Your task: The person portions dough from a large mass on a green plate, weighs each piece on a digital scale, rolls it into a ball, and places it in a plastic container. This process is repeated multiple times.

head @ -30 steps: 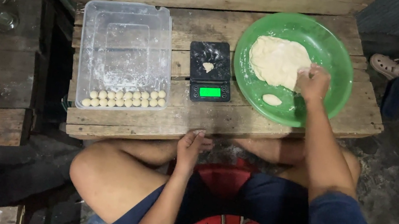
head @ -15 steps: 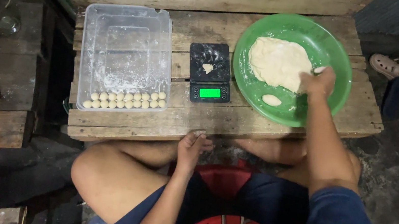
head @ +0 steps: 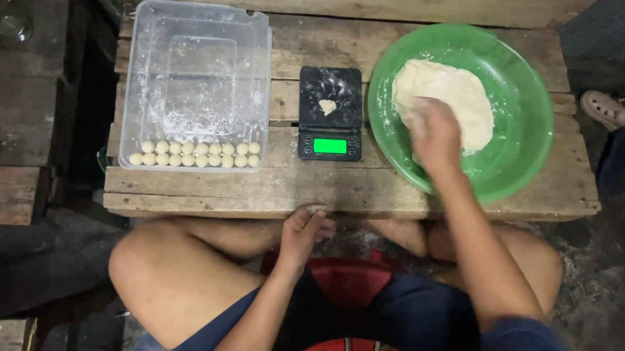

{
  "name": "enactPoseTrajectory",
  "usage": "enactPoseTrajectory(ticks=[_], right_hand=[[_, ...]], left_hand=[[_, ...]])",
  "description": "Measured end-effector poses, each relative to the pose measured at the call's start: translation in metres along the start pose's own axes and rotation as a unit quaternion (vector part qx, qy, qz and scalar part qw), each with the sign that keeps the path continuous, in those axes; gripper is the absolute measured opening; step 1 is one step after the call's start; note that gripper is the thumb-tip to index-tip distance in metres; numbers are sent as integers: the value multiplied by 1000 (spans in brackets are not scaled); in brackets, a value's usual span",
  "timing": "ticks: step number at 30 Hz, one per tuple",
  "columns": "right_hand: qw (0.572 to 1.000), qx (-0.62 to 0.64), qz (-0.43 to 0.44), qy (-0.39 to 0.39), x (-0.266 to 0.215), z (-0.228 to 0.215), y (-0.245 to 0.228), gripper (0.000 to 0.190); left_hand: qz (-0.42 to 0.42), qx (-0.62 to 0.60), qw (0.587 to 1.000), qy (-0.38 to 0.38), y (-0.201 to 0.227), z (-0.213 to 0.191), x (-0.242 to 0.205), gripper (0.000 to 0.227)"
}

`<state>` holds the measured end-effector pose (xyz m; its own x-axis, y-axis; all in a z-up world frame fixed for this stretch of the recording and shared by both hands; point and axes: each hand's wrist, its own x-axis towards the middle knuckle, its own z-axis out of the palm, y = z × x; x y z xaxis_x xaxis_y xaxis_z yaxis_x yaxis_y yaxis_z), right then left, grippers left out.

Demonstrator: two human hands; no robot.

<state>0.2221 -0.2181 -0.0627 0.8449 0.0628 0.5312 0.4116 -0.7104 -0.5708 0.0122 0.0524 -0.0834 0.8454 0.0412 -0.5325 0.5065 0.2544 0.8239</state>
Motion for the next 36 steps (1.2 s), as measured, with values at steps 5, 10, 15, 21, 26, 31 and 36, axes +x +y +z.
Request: enactPoseTrajectory(ticks=[5,10,15,21,26,31,36], right_hand=[[964,-201,-108,-139,18,76,-84,47],[941,-221,-118,-227,18,143,-65,50],[965,-173,-131,-150,19,169,-23,21],[934,281,175,-132,11,78,-119,42],[921,239,113,-284,-80,10,-192,34],[962,-12,-154,-224,-173,-1,-211,47],[973,-86,-158,-148,-218,33,-177,61]], left_hand=[[-12,-14,1000,-12,9,-2,-5,20],[-3,-11,1000,-2,-15,-10,11,18],[-12,-5,1000,5,-23,-13,17,24],[-24,-55,998,16,-8,-8,10,20],[-134,-456,879,-37,50,-1,-24,46],[-125,-318,939,38,-16,10,2,26],[-72,-307,949,28,16,37,-43,32]])
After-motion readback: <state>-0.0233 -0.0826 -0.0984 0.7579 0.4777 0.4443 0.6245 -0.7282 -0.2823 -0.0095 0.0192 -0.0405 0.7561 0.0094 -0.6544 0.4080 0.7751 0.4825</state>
